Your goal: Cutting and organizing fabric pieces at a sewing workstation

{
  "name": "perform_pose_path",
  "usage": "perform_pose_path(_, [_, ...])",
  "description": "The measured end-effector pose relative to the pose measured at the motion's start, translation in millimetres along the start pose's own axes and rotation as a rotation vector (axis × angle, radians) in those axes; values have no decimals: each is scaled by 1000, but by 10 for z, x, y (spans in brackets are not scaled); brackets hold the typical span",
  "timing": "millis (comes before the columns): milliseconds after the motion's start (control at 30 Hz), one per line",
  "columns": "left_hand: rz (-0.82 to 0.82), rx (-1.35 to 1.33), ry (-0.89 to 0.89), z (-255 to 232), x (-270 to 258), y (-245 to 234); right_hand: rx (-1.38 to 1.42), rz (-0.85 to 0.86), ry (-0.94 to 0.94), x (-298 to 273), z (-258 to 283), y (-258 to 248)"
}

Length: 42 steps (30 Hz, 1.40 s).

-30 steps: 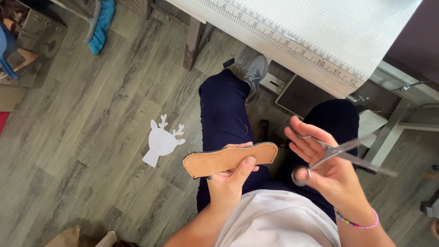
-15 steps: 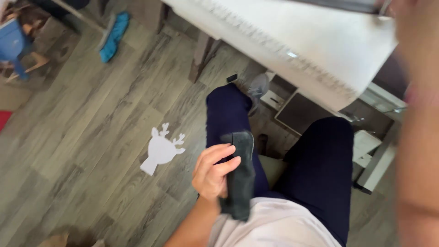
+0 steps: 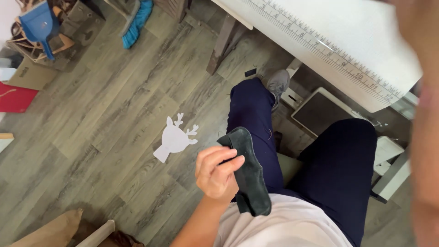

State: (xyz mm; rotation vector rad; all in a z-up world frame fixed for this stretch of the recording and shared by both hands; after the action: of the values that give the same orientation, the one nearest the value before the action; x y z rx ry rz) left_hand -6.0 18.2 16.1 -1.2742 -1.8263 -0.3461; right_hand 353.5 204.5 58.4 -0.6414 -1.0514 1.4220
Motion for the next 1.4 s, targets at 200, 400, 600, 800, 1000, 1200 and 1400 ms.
perform_pose_path(200, [120,-412,-519,29,-139,351,320,302,-272,-898,1462,505])
perform_pose_path(400, [230,-696,-1253,49,-313,708,1062,331,421,-1721,1080,1111])
perform_pose_path(600, [360,-692,-1088,-142,-188,836,1203,188,553,-2081,808,1123])
perform_pose_path(800, [375,-617,-871,-200,-226,876,1197,165,526,-2220,633,1188])
perform_pose_path(1000, [381,-636,-781,-234,-224,898,1220,168,523,-2224,637,1146])
perform_pose_path(1200, [407,-569,-919,-344,15,899,1215,117,505,-2328,654,1181])
perform_pose_path(1400, [234,-1091,-712,-379,319,856,1361,178,600,-2335,1012,1105])
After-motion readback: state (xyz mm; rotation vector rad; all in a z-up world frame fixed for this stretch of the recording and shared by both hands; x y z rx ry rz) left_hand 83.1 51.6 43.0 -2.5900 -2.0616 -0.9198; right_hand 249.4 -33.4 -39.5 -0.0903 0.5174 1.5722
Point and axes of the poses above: each hand's wrist, its own x-axis towards the middle knuckle, its own y-axis out of the palm, z = x × y, the point moved 3 cm from there along x, towards the middle knuckle, and after that the axes turned 7 degrees about -x, right-handed, at the moved point
